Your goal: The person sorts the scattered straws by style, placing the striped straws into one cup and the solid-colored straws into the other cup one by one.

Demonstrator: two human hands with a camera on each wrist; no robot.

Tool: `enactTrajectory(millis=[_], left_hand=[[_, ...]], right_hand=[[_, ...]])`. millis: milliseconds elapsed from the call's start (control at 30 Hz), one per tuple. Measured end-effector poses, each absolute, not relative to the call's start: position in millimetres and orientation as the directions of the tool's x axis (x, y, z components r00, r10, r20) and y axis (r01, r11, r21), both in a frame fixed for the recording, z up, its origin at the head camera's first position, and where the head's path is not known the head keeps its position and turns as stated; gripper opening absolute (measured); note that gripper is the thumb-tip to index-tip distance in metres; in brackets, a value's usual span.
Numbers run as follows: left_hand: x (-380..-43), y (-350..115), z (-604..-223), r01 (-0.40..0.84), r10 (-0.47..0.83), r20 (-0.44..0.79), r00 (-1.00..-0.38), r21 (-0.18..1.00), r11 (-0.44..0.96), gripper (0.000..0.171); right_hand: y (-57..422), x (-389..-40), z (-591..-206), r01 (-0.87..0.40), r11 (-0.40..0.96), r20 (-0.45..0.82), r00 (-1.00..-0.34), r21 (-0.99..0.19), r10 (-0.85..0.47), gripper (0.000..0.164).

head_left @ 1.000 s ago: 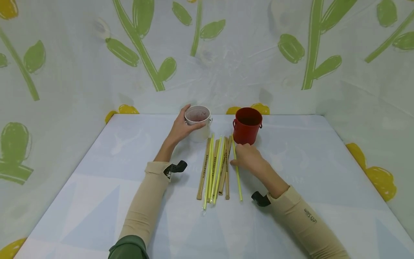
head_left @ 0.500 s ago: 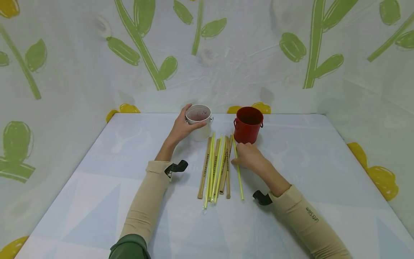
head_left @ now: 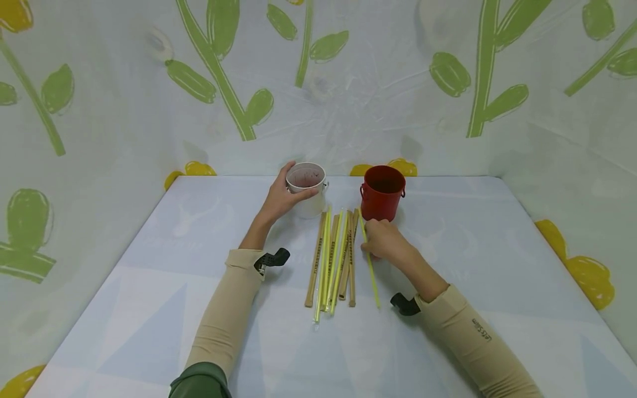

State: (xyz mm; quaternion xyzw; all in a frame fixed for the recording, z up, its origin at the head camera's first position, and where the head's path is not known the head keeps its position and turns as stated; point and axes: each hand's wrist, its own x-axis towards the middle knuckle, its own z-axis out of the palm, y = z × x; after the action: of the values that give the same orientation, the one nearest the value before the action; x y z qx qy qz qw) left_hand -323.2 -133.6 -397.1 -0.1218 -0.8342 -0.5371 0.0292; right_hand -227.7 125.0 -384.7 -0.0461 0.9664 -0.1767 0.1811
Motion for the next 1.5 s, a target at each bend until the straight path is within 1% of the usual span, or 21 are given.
enactTrajectory(millis=[167,300,433,600,1100,1167,1367,1500], left_hand=[[-322.8,-133.7,-396.9,0.238,0.170,0.183,-0.968,0.887,0.396,0.099],[-322.6,-133.8,-396.2,0.241,0.168,0.188,-0.968,0.883,0.403,0.100],[-322.8,-133.5,-396.0,0.249,0.162,0.199,-0.967,0.883,0.398,0.099],[-322.7,-132.8,-399.1,0.240,0.160,0.191,-0.968,0.888,0.393,0.100],[-321.2,-132.6,-398.1,0.241,0.161,0.190,-0.968,0.882,0.406,0.099],[-321.9,-132.9,-398.4,0.239,0.161,0.189,-0.969,0.884,0.402,0.099],[-323.3,-133.4,-399.5,0.241,0.163,0.190,-0.968,0.884,0.399,0.099],[-322.7,-133.3,-400.2,0.243,0.161,0.193,-0.968,0.881,0.407,0.100]], right_hand=[[125.8,-228.0,-385.4,-0.001,0.916,-0.330,-0.933,-0.402,-0.146,0.042],[125.3,-228.0,-387.1,-0.003,0.916,-0.311,-0.940,-0.400,-0.138,0.050],[124.1,-227.6,-388.8,-0.016,0.923,-0.284,-0.949,-0.385,-0.135,0.049],[123.0,-226.6,-390.6,-0.001,0.928,-0.298,-0.947,-0.374,-0.121,0.045],[125.6,-227.3,-389.1,0.004,0.916,-0.309,-0.942,-0.401,-0.131,0.041],[125.4,-228.0,-387.9,0.009,0.912,-0.312,-0.941,-0.410,-0.132,0.043],[125.4,-229.8,-386.7,0.003,0.894,-0.299,-0.943,-0.448,-0.147,0.059],[125.5,-230.6,-387.3,-0.031,0.885,-0.266,-0.948,-0.464,-0.173,0.060]])
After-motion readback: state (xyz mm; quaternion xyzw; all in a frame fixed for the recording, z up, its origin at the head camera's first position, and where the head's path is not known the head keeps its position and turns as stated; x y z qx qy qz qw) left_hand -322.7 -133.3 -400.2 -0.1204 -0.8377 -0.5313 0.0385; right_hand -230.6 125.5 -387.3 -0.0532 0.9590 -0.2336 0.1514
